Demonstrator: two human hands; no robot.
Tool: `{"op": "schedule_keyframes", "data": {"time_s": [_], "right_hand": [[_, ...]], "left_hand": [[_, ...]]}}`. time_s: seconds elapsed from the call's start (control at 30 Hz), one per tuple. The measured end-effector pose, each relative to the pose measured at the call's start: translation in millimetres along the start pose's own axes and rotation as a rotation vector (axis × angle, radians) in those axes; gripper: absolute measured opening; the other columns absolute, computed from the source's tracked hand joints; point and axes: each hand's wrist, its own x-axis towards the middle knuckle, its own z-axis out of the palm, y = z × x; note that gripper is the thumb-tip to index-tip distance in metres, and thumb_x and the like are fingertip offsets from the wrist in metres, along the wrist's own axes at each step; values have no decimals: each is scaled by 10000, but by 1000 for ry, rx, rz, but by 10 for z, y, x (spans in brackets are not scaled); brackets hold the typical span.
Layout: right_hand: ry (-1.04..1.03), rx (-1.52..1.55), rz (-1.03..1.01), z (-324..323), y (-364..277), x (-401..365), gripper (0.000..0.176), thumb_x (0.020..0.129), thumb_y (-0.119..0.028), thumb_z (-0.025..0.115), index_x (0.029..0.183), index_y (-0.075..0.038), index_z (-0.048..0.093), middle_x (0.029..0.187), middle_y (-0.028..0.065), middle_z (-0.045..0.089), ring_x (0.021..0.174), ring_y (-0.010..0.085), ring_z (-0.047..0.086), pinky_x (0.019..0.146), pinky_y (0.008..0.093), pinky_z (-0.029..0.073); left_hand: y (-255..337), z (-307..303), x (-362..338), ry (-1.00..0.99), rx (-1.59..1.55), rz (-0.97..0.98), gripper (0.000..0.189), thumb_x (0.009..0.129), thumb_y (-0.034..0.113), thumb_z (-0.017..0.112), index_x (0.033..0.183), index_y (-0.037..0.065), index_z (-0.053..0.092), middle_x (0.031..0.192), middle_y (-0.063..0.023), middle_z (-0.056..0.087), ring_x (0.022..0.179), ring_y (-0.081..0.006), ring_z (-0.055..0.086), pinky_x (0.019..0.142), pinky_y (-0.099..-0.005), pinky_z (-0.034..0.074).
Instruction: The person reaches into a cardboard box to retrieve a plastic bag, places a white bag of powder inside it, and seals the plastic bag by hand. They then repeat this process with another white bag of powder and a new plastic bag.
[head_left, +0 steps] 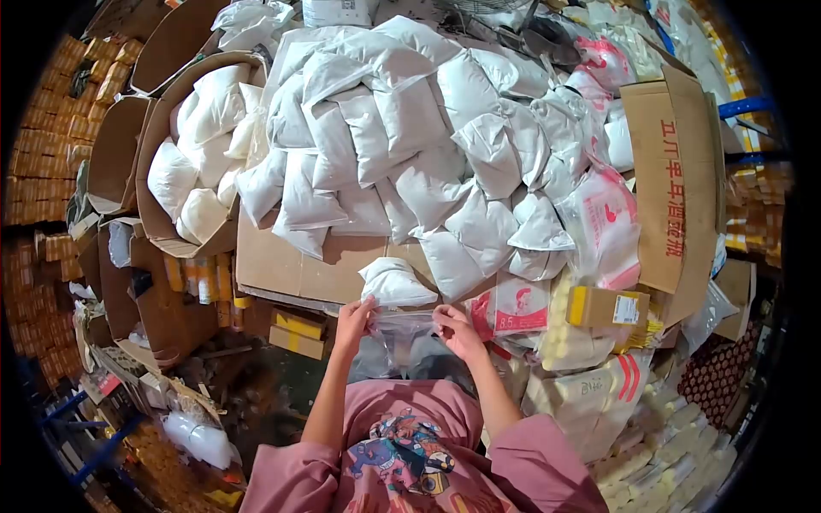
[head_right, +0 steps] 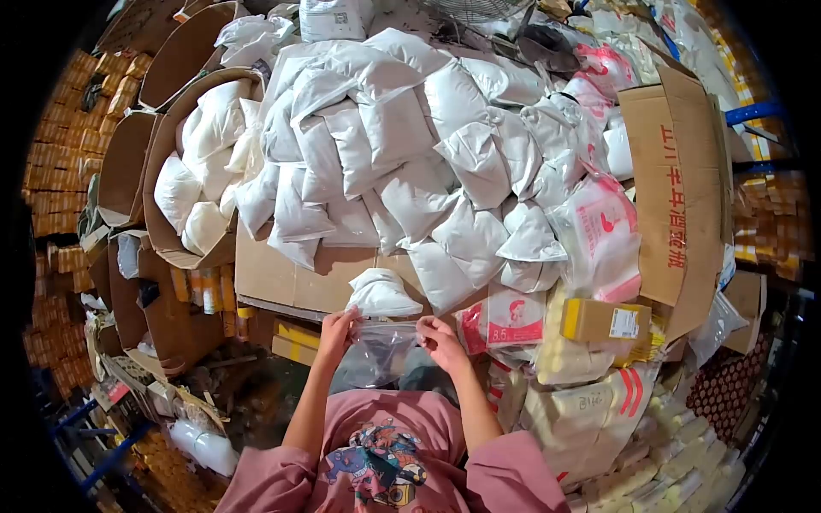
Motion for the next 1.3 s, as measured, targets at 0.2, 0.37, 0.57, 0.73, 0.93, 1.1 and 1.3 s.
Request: {"op": "schedule_keyframes", "data": {"time_s": [0.2,0.37,0.57,0.73,0.93,1.1,1.3], "right_hand": [[-82,-420,57,-71,-188,95,175,835,-73,673,972,-8,587,789,36,602,717,134,597,633,243,483],[-113,-1098,-149,-170,-204,289,132,817,-73,699,809,-18,579,715,-2,576,678,87,548,628,247,454],[-94,-446,-26,-98,-397,237,191,824,-66,701,785,-100,517,778,-57,468,717,48,450,666,204,373],[-39,-175,-120,-199,-257,401,162,845,-51,672,841,-91,515,852,-37,508,832,62,483,770,228,387],[35,-31,-66,-109,-105,535,192,857,-109,683,821,-114,495,823,-40,502,844,64,492,755,240,388],[26,-29,-19,-6,-73,557,189,869,-146,682,820,-121,502,785,-48,501,761,61,506,670,234,409],[58,-178,-64,119,51,669,198,924,-245,618,847,-88,524,785,-17,545,711,78,520,644,241,425]], "left_hand": [[133,113,-115,89,200,87,303,880,260,635,759,-13,583,619,-50,569,490,-110,528,463,-246,413],[47,151,-171,64,131,180,355,839,106,677,1038,-14,408,664,-69,584,525,-129,554,483,-261,453],[81,154,-380,-61,-67,160,650,794,-54,661,1277,42,236,853,-91,563,756,-166,611,692,-317,535],[-63,268,-394,-12,128,277,691,815,-24,658,1351,-7,224,894,-110,574,798,-177,630,749,-310,539],[55,382,-450,161,556,337,544,835,44,680,1281,-69,389,793,-85,581,698,-123,600,651,-250,502],[31,301,-398,214,817,486,316,801,129,705,1030,-59,593,736,-134,572,618,-207,550,585,-314,467],[325,144,-242,-52,1162,340,286,779,247,694,832,-31,657,714,-203,599,620,-334,564,579,-384,450]]}}
